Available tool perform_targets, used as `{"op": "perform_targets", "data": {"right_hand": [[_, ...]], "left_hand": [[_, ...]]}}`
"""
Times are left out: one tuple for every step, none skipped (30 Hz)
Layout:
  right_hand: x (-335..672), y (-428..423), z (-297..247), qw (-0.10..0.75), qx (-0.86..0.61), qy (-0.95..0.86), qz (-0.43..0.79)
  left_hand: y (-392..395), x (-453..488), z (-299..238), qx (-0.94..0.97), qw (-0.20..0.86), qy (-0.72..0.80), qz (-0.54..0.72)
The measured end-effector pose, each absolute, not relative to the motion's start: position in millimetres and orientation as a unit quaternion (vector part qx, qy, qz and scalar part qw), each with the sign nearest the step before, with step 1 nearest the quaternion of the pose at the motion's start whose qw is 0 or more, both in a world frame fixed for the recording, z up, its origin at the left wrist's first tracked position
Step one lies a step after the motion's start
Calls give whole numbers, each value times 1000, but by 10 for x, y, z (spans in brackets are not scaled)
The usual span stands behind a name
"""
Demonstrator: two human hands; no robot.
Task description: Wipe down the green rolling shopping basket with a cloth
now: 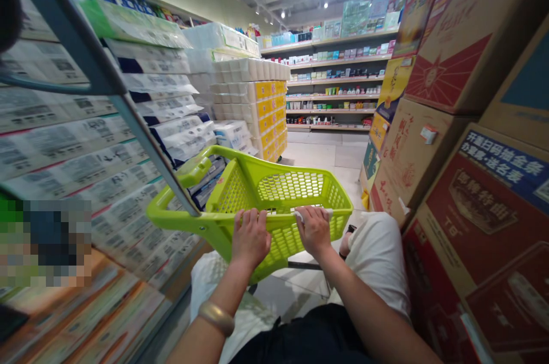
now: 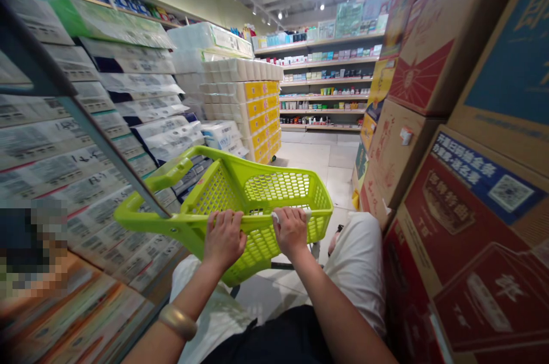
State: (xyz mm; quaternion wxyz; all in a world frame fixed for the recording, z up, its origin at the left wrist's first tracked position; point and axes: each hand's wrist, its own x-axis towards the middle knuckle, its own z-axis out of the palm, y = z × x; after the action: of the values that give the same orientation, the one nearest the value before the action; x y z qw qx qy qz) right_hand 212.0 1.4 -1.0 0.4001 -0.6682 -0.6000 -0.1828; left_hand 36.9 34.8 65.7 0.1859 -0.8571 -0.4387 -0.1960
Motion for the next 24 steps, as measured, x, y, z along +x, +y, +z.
{"op": "perform_targets", "data": {"right_hand": [[2226, -20, -31, 399, -671, -595, -191], [2336, -53, -54, 401, -678, -583, -199], [2438, -82, -76, 403, -685, -570, -206], [2523, -104, -94, 404, -692, -560, -210], [2580, -117, -108, 406, -700, -548, -212], [2604, -119, -115, 410, -709, -533, -215], [2592, -111, -116, 416, -718, -515, -217], [2545, -93, -111, 422, -725, -499, -218], [2470, -67, -101, 428, -727, -491, -218], [2374, -38, -86, 432, -724, -493, -214], [2269, -8, -68, 434, -718, -504, -207], [2168, 18, -49, 434, -708, -521, -197], [2083, 37, -31, 433, -699, -538, -187], [2022, 49, -16, 431, -691, -552, -179], [1994, 50, -6, 427, -684, -565, -174], [2001, 42, -3, 421, -677, -579, -172], [2042, 26, -8, 414, -670, -592, -173], [2113, 2, -21, 406, -665, -602, -177], [2206, -26, -40, 400, -663, -606, -183], [2313, -56, -64, 398, -666, -601, -190], [2422, -84, -90, 399, -673, -590, -197], [2523, -109, -115, 401, -681, -578, -203], [2605, -127, -137, 404, -689, -566, -206], [2658, -135, -153, 407, -696, -553, -208]], "left_hand": [[351, 361, 652, -857, 186, -438, -197], [355, 356, 646, -857, 186, -439, -198], [357, 355, 640, -856, 186, -439, -199], [359, 358, 635, -855, 186, -440, -200], [359, 365, 630, -855, 186, -441, -201], [357, 376, 627, -854, 185, -441, -203], [354, 388, 626, -853, 186, -443, -204], [349, 401, 626, -852, 186, -445, -205], [344, 414, 628, -851, 186, -447, -206], [338, 423, 630, -849, 185, -449, -207], [334, 428, 633, -849, 183, -450, -207], [332, 429, 635, -849, 181, -451, -208], [332, 424, 637, -849, 180, -450, -210], [334, 414, 637, -850, 180, -448, -211], [338, 401, 636, -851, 181, -446, -211], [343, 387, 634, -852, 182, -444, -210], [347, 373, 630, -852, 184, -443, -208], [351, 362, 626, -853, 186, -442, -207], [353, 354, 621, -853, 187, -442, -206], [354, 349, 617, -852, 187, -442, -207], [354, 349, 612, -852, 186, -443, -208], [353, 353, 607, -852, 183, -442, -210], [352, 360, 602, -853, 180, -443, -212], [351, 369, 598, -853, 177, -443, -214]]}}
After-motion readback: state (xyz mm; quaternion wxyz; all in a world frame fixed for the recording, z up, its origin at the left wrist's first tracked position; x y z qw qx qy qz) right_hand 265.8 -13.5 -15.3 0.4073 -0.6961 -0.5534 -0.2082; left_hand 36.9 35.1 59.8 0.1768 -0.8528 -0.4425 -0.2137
